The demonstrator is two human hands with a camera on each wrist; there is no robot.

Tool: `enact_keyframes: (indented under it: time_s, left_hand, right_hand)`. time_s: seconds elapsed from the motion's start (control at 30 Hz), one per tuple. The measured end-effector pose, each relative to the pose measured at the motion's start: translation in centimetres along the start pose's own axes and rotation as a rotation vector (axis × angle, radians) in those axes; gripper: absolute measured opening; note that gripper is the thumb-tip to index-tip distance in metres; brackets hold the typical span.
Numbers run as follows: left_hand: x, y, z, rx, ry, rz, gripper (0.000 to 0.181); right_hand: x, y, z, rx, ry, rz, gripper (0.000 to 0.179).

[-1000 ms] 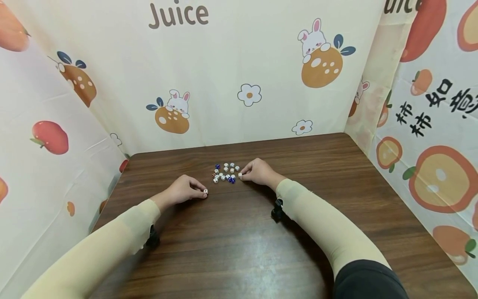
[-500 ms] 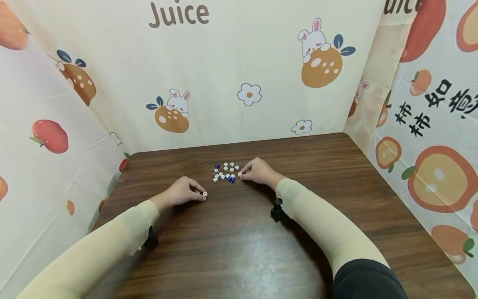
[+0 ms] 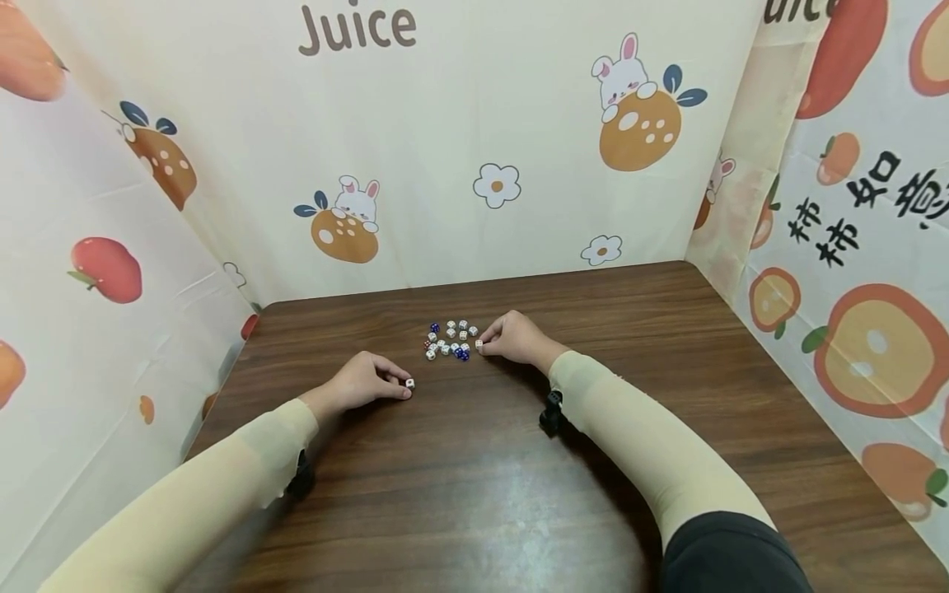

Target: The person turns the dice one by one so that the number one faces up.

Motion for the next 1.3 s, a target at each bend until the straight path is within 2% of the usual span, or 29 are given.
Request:
enact_keyframes:
  time_s: [0.17, 0.43, 0.63, 1.03, 1.3]
  left_hand:
    - [0.06, 0.07, -0.09, 0.003, -0.02, -0.003, 0.028]
    - [-0.03, -0.21, 0.1, -0.055, -0.054, -0.007, 0.03]
    - [0.27, -0.37, 0.26, -0.053, -0.079, 0.01, 0.029]
    - [0.52, -0.38, 0.51, -0.037, 0.005, 0.004, 0.018]
    - [0.34, -0.36, 0.24, -0.035, -0.019, 0.008, 0.018]
  right_hand:
    - [-0.11, -0.17, 0.08, 0.002, -0.003, 0.001, 0.016]
    - [0.01, 0.05, 0.02, -0.013, -0.01, 0.009, 0.016]
    - [-0.01, -0.08, 0.03, -0.008, 0.003, 0.003, 0.016]
    - [-0.15, -0.37, -0.01, -0.022, 0.009, 0.009, 0.016]
    - [0.0, -0.18, 0.05, -0.011, 0.016, -0.001, 0.018]
Point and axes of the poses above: each hand's wrist, its own y-axis towards the middle knuckle, its own x-axis out of the palm, z = x × y, the point moved 4 cm from there along y, towards the middle knuckle, and after that the axes turned 15 degrees about x, right-handed, at the moved point
